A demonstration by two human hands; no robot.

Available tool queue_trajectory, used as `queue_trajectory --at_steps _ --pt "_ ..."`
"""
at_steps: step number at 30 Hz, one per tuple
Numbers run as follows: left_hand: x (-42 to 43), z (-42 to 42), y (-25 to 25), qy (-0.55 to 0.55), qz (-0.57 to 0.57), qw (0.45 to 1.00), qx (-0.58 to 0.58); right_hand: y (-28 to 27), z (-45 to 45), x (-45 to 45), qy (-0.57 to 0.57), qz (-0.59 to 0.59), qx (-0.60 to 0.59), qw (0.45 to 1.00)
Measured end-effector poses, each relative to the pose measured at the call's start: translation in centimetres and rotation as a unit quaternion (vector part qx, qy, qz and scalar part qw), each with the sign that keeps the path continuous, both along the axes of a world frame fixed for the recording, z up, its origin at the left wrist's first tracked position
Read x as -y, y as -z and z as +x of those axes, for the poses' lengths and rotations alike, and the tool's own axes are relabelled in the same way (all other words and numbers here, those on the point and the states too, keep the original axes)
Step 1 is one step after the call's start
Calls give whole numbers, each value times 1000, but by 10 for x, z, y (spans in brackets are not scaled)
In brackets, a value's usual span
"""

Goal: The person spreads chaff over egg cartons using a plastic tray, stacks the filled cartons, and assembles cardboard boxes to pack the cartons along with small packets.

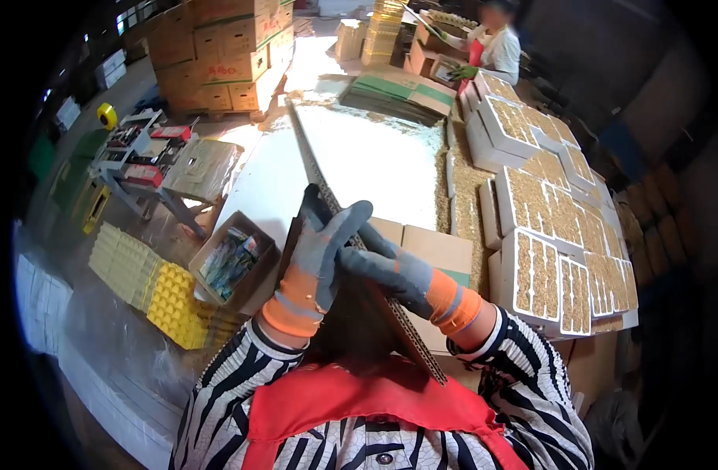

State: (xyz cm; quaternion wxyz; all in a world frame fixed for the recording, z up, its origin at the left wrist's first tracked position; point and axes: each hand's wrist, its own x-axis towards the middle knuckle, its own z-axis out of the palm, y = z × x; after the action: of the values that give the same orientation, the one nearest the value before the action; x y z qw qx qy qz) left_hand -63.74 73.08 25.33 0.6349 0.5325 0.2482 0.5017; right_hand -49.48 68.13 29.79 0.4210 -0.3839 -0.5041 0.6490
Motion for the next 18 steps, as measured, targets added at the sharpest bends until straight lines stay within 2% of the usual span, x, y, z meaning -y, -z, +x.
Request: queue_trajectory --at_steps 2,3,4,5,6,7,8,9,10,11,12,13,14,16,17,18 --pt "0 -10 -3 -20 19 998 -57 -7 -1 8 5 -52 -53 997" --pt "-7 -18 10 -88 270 931 -229 13 7 0 11 -29 -120 992" --pt "1 -19 6 -38 116 983 -137 -7 5 15 80 -115 -175 975" --pt "8 -19 3 -19 -46 998 -24 -1 16 11 87 -98 -151 980" --pt "9 -20 0 -32 -64 997 4 3 31 8 105 -75 -124 984" --pt "11 -21 -4 -45 -80 995 32 4 42 14 157 26 -21 987" --pt "17 -32 -18 -64 -71 995 16 3 59 14 218 73 20 973" --pt "13 -52 -16 -79 126 972 -184 2 75 15 281 114 66 951" --pt "16 -70 -38 -13 133 973 -190 -3 100 9 364 100 48 925" --pt "26 -77 -62 12 52 993 -107 -13 129 6 441 142 72 883" --pt "22 -90 -90 -5 66 973 -222 -22 155 8 514 183 97 833" --pt "17 -99 -105 -40 69 964 -253 -29 171 19 499 216 109 832" --pt "3 -109 -113 -30 47 963 -265 -40 177 31 484 247 121 831" --pt "-23 -100 -108 -34 65 975 -209 -47 171 58 396 137 111 901" --pt "-37 -95 -101 -45 71 978 -190 -39 165 67 323 189 163 913" --pt "-59 -82 -85 -71 73 977 -187 -34 145 78 317 197 244 895"
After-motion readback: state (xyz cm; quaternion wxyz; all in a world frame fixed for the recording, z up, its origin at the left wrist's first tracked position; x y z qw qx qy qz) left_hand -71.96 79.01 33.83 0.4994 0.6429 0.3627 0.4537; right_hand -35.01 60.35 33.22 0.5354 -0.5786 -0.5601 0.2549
